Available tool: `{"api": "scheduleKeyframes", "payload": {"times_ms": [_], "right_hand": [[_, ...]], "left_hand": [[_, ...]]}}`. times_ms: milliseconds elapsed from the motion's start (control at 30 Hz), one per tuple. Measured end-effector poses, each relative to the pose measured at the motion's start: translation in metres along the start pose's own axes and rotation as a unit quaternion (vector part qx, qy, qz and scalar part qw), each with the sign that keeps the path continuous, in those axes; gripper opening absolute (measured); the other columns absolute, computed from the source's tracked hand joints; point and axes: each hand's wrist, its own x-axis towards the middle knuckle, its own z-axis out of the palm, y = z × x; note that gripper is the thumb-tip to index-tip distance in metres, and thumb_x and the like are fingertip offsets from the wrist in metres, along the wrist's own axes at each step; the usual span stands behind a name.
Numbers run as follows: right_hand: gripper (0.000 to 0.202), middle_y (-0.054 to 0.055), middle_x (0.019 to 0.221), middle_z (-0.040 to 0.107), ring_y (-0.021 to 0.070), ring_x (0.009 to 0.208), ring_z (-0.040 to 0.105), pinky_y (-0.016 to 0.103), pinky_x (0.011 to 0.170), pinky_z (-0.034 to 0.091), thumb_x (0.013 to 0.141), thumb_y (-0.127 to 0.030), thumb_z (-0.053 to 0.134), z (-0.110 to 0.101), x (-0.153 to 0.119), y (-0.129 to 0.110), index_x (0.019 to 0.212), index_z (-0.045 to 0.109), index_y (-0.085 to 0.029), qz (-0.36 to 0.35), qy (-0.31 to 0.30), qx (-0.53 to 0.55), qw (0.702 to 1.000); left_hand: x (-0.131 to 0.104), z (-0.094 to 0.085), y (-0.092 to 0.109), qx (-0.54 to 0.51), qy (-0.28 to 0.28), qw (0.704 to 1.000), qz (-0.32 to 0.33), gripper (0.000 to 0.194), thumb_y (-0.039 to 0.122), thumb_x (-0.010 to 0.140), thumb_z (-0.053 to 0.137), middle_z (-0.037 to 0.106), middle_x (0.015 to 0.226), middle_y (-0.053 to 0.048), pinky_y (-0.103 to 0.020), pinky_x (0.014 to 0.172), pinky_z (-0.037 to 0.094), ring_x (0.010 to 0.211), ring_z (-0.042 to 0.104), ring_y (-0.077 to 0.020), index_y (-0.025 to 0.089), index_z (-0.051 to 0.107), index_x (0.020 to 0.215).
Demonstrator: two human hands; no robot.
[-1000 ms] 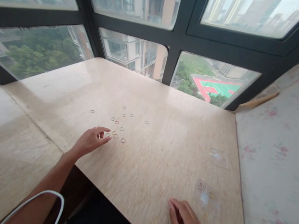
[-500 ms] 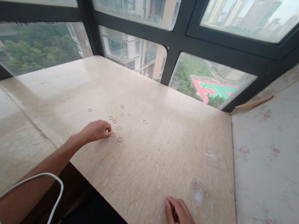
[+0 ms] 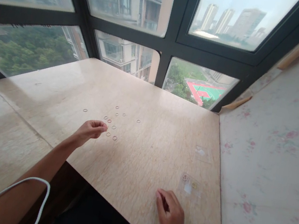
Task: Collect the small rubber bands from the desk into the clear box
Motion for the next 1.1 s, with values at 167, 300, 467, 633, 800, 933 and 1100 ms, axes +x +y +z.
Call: {"api": "scheduleKeyframes", "payload": {"times_ms": [167, 300, 467, 633, 800, 933, 1100], "right_hand": [[0.024, 0.005, 0.076, 0.066, 0.0162, 0.066, 0.062, 0.025, 0.058, 0.049, 0.093, -0.036, 0.051, 0.0, -0.001, 0.001, 0.087, 0.069, -0.02, 0.007, 0.001, 0.016, 1.0], [0.023, 0.005, 0.076, 0.065, 0.0163, 0.067, 0.061, 0.025, 0.059, 0.049, 0.093, -0.035, 0.051, -0.001, -0.002, 0.001, 0.089, 0.068, -0.02, 0.016, -0.005, 0.033, 0.999], [0.022, 0.004, 0.075, 0.065, 0.0158, 0.067, 0.061, 0.026, 0.06, 0.048, 0.092, -0.031, 0.05, -0.003, 0.0, -0.004, 0.087, 0.068, -0.02, 0.033, -0.001, 0.052, 0.998], [0.018, 0.002, 0.073, 0.064, 0.0147, 0.065, 0.059, 0.026, 0.061, 0.046, 0.09, -0.026, 0.052, -0.006, 0.003, -0.007, 0.086, 0.069, -0.021, 0.045, 0.004, 0.054, 0.998], [0.013, 0.001, 0.073, 0.063, 0.0139, 0.066, 0.058, 0.025, 0.063, 0.045, 0.087, -0.019, 0.056, -0.005, 0.003, -0.007, 0.087, 0.069, -0.021, 0.059, 0.009, 0.055, 0.997], [0.014, 0.002, 0.076, 0.064, 0.0133, 0.065, 0.058, 0.025, 0.061, 0.045, 0.086, -0.017, 0.055, -0.004, 0.003, -0.007, 0.086, 0.069, -0.02, 0.076, 0.018, 0.073, 0.994], [0.015, 0.003, 0.079, 0.066, 0.0152, 0.068, 0.059, 0.027, 0.062, 0.044, 0.082, -0.012, 0.053, -0.002, 0.005, -0.005, 0.083, 0.067, -0.019, 0.074, 0.035, 0.096, 0.992]], "left_hand": [[-0.016, 0.034, 0.016, -0.369, -0.1, 0.924, -0.013, 0.026, 0.02, 0.067, 0.071, 0.029, 0.053, 0.009, -0.017, 0.041, 0.022, 0.043, 0.021, -0.0027, 0.016, 0.046, 0.06], [-0.021, 0.068, 0.024, -0.475, -0.144, 0.866, -0.06, 0.02, 0.015, 0.068, 0.068, 0.028, 0.057, 0.009, -0.016, 0.039, 0.024, 0.043, 0.022, -0.003, 0.016, 0.048, 0.065], [-0.023, 0.118, 0.034, -0.475, -0.195, 0.854, -0.083, 0.018, 0.017, 0.068, 0.068, 0.026, 0.058, 0.009, -0.016, 0.039, 0.021, 0.043, 0.02, -0.0033, 0.016, 0.05, 0.068], [-0.025, 0.182, 0.036, -0.3, -0.226, 0.926, -0.043, 0.023, 0.025, 0.069, 0.07, 0.028, 0.053, 0.01, -0.018, 0.041, 0.018, 0.043, 0.019, -0.003, 0.016, 0.049, 0.062], [-0.026, 0.248, 0.022, -0.012, -0.248, 0.967, 0.049, 0.017, 0.03, 0.069, 0.068, 0.044, 0.055, 0.006, -0.02, 0.046, 0.024, 0.049, 0.034, -0.0057, 0.014, 0.063, 0.071], [-0.027, 0.29, 0.019, 0.145, -0.254, 0.942, 0.167, 0.012, 0.026, 0.072, 0.06, 0.044, 0.053, 0.005, -0.022, 0.051, 0.029, 0.051, 0.039, -0.0082, 0.016, 0.067, 0.072], [-0.021, 0.325, 0.021, 0.312, -0.271, 0.87, 0.268, 0.013, 0.02, 0.074, 0.058, 0.061, 0.065, -0.002, -0.026, 0.059, 0.038, 0.06, 0.051, -0.0133, 0.018, 0.07, 0.075]]}}
